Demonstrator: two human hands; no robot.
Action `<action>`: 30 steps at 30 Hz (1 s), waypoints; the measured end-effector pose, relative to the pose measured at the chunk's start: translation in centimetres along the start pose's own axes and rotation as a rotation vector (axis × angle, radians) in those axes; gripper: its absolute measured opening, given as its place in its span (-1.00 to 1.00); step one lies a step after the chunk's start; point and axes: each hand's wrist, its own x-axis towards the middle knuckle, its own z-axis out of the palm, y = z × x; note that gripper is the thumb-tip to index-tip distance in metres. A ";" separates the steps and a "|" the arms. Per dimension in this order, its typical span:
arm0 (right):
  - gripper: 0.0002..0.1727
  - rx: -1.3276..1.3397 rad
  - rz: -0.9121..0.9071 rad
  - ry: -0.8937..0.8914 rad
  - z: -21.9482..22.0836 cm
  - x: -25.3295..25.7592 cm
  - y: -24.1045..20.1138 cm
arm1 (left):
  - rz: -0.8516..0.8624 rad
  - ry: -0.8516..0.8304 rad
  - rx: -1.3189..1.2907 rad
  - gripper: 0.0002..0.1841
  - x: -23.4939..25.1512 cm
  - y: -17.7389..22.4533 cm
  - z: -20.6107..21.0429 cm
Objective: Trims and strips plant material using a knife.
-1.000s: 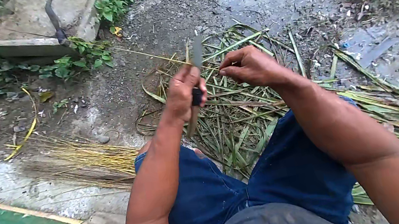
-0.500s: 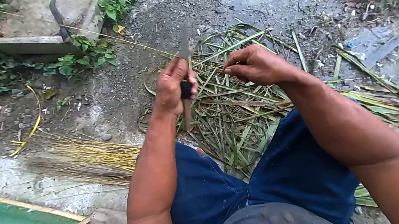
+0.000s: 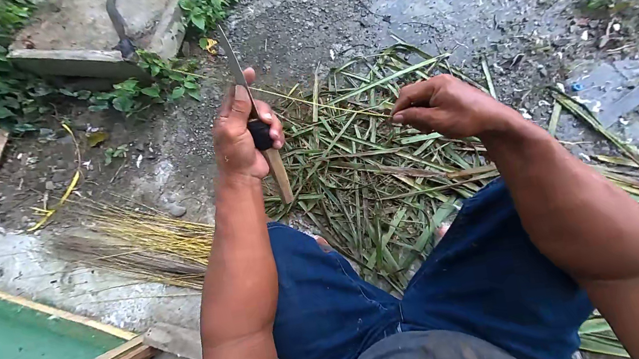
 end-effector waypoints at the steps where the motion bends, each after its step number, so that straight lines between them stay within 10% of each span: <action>1: -0.79 -0.002 0.007 -0.003 0.0 -0.1 0.1 | -0.013 -0.016 0.006 -0.62 -0.2 -0.3 0.3; 14: -0.77 -0.038 0.076 -0.016 -3.2 -2.5 1.3 | 0.125 0.179 -0.093 -0.58 0.3 2.3 -4.4; 22: -0.75 -0.143 0.484 0.301 -7.7 -5.1 3.9 | 0.259 0.722 -0.160 -0.64 0.6 2.7 -8.1; 30: -0.77 0.062 0.216 0.138 -0.8 -0.2 0.0 | -0.258 -0.139 0.270 -0.53 -2.7 -3.5 5.6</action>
